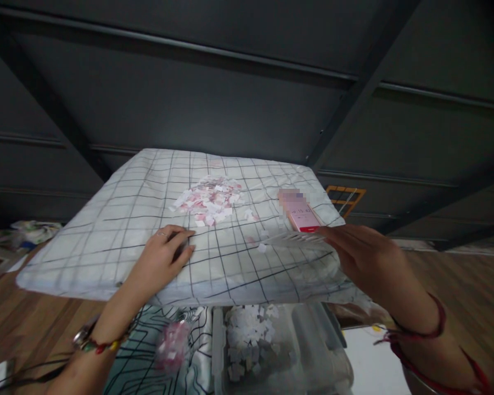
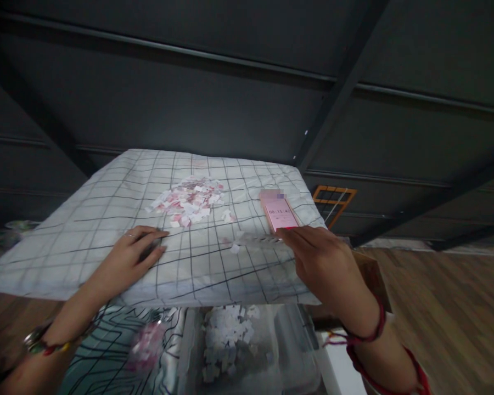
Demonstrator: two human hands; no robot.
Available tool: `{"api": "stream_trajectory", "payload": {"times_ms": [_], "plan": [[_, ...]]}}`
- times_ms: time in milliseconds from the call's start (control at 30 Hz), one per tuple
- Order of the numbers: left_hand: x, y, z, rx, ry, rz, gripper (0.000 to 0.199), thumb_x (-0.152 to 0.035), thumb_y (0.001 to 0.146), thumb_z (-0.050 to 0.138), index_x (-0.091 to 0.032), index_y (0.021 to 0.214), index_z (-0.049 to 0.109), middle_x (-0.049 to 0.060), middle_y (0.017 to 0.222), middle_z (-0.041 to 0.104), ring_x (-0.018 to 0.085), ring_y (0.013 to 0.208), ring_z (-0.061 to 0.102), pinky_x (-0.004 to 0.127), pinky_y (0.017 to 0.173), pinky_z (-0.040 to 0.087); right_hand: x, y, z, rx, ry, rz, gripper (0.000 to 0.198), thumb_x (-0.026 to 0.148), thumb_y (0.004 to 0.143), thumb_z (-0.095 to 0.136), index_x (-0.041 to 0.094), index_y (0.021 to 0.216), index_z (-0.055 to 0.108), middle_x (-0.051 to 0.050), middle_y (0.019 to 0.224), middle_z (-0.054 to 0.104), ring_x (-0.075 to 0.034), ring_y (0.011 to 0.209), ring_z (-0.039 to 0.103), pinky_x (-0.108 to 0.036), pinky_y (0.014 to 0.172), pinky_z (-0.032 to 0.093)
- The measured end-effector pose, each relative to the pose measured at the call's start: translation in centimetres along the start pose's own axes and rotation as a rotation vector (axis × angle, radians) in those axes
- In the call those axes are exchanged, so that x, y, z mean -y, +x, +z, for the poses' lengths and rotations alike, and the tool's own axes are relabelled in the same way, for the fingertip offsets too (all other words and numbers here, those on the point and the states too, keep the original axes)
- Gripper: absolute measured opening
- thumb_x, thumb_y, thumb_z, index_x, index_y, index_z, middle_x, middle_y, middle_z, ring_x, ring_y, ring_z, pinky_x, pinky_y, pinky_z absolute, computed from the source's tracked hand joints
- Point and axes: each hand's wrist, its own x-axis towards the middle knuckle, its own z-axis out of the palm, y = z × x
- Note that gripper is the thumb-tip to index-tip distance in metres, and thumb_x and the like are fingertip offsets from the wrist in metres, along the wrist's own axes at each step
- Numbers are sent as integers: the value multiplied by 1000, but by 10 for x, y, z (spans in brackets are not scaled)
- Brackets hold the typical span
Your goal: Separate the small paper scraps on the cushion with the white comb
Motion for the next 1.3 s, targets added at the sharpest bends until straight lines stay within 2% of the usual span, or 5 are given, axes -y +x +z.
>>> {"api": "stream_trajectory", "payload": {"times_ms": [233, 733, 867, 1067, 1300], "plan": [[0, 0, 0, 13, 3, -12, 39, -42, 89, 41, -15, 110, 60, 11, 104, 55, 24, 99, 54, 44, 91, 46, 1, 13, 3, -38, -91, -26, 32, 0, 78, 40, 14, 93, 65, -5, 77, 68, -16, 63, 57, -30, 59, 41], [-1, 1, -1, 20, 1, -6, 36, -40, 89, 42, -16, 109, 60, 10, 105, 55, 24, 99, 54, 43, 92, 46, 2, -1, -1, 31, 9, 3, 36, -1, 76, 40, 14, 98, 64, -6, 83, 69, -17, 70, 60, -30, 62, 46], [0, 1, 0, 18, 0, -11, 36, -40, 88, 42, -17, 109, 60, 10, 105, 55, 23, 98, 54, 43, 91, 46, 4, -5, -7, -25, 13, 16, 34, -1, 76, 41, 15, 95, 64, -6, 79, 68, -17, 67, 60, -30, 61, 46], [1, 0, 0, 21, 7, -12, 38, -41, 89, 41, -17, 110, 59, 10, 106, 54, 24, 99, 54, 44, 92, 45, 9, -2, -18, -36, 29, -84, 33, -1, 78, 41, 15, 94, 64, -6, 81, 70, -15, 66, 60, -27, 60, 47], [0, 1, -1, 36, 14, -24, 38, -42, 88, 41, -17, 111, 59, 10, 106, 54, 24, 101, 53, 43, 93, 44, 6, -3, -17, -48, -94, -68, 31, -3, 76, 41, 12, 90, 65, -6, 73, 67, -16, 60, 57, -29, 56, 43]]}}
